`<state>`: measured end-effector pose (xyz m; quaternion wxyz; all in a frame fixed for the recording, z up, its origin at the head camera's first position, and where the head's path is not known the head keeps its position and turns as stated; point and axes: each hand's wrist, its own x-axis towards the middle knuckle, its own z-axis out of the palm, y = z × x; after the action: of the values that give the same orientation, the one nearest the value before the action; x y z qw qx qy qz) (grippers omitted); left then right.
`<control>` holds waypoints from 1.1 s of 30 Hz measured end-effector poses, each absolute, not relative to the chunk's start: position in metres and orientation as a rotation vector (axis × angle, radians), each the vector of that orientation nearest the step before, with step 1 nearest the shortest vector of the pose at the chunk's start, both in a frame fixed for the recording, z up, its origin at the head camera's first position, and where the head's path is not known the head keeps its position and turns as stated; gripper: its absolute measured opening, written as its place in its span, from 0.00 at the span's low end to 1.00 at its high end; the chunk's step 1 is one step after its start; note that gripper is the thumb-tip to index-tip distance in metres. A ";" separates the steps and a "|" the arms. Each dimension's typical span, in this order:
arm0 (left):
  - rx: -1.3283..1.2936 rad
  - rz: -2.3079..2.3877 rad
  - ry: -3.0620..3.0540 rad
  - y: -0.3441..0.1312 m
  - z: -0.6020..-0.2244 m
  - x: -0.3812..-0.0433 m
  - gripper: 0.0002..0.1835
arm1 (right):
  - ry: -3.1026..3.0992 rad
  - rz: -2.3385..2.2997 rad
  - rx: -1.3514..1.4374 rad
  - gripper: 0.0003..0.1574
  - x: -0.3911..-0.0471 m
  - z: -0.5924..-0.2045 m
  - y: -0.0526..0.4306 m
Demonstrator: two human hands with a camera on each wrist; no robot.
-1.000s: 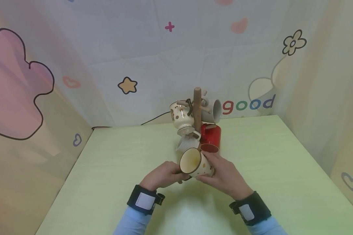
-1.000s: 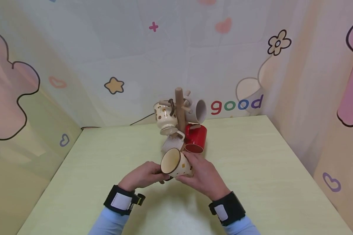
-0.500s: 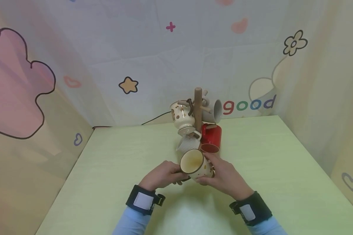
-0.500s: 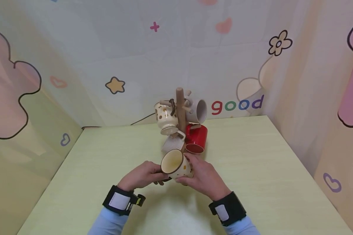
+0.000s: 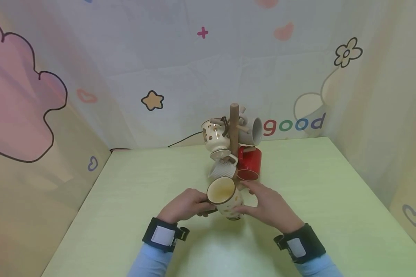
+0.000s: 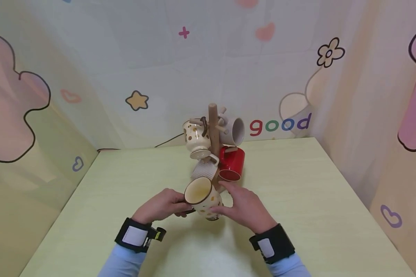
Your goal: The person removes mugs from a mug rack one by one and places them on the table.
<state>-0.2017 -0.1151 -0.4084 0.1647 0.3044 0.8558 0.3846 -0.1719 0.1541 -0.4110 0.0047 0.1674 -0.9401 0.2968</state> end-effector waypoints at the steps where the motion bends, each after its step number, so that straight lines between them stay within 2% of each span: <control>1: 0.857 1.097 2.439 -0.117 -0.408 -0.202 0.08 | -2.956 0.903 0.515 0.56 -0.172 -0.410 0.156; 7: 0.800 1.052 2.503 -0.134 -0.408 -0.203 0.10 | -3.051 0.787 0.441 0.49 -0.174 -0.409 0.169; 10: 0.757 1.026 2.548 -0.143 -0.408 -0.203 0.10 | -3.105 0.733 0.402 0.48 -0.175 -0.409 0.175; 33: 0.202 0.808 2.942 -0.210 -0.402 -0.211 0.08 | -3.243 0.558 0.220 0.57 -0.180 -0.420 0.199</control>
<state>-0.2112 -0.2098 -0.4019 0.0419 0.0661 0.9613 0.2641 -0.1803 0.1990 -0.4204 -0.0783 0.0666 -0.9803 0.1687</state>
